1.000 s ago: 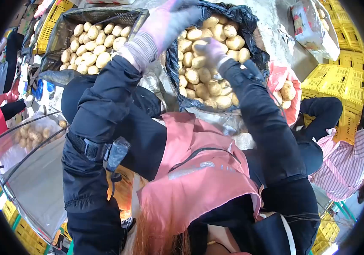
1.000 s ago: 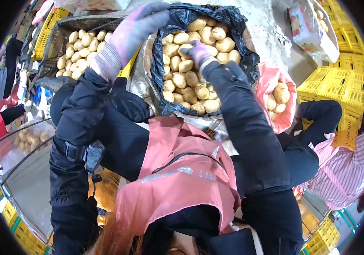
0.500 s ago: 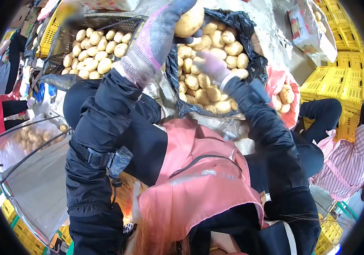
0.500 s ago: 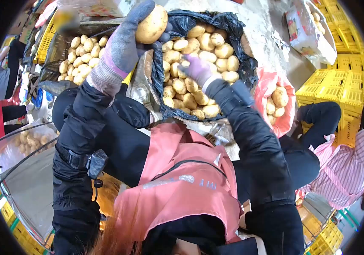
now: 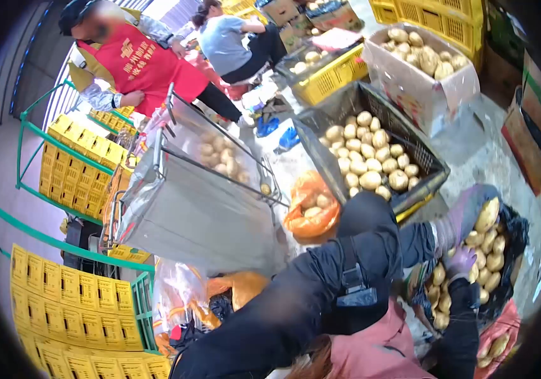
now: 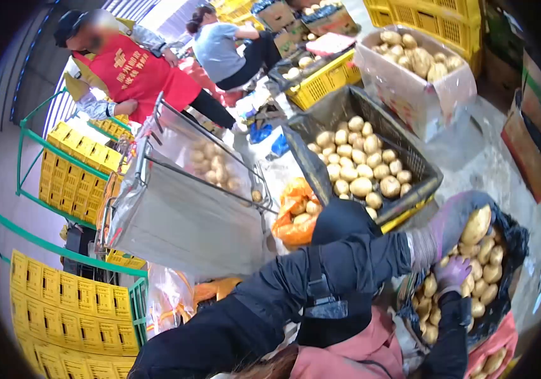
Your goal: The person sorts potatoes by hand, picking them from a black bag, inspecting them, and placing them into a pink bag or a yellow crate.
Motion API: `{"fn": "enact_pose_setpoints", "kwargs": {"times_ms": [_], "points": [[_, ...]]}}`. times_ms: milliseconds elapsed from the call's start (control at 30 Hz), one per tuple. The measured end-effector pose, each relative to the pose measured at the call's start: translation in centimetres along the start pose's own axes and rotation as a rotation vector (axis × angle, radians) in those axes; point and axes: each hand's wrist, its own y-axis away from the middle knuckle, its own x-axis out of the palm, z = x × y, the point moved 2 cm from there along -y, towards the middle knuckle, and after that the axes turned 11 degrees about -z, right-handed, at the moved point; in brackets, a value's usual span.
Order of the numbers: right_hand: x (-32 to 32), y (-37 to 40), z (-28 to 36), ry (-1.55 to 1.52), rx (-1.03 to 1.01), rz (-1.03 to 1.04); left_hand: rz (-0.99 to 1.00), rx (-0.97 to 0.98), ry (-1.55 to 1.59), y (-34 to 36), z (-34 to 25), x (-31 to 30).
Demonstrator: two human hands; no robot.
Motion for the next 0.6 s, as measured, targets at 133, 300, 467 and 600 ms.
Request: {"fn": "enact_pose_setpoints", "kwargs": {"times_ms": [133, 300, 467, 600], "points": [[-0.7, 0.6, 2.0, -0.109, 0.118, -0.044, -0.112, -0.079, 0.016, 0.4, -1.6, 0.2], [2.3, 2.5, 0.4, -0.407, 0.010, -0.429, -0.001, 0.122, -0.142, -1.8, 1.6, -1.3], [4.7, 4.2, -4.1, -1.564, 0.200, -0.044, 0.313, 0.472, -0.327, -0.3, -0.9, -2.0], [-15.6, 9.7, -1.8, -1.937, 0.329, 0.062, 0.361, 0.473, -0.595, 0.7, 1.9, -3.6]]}}
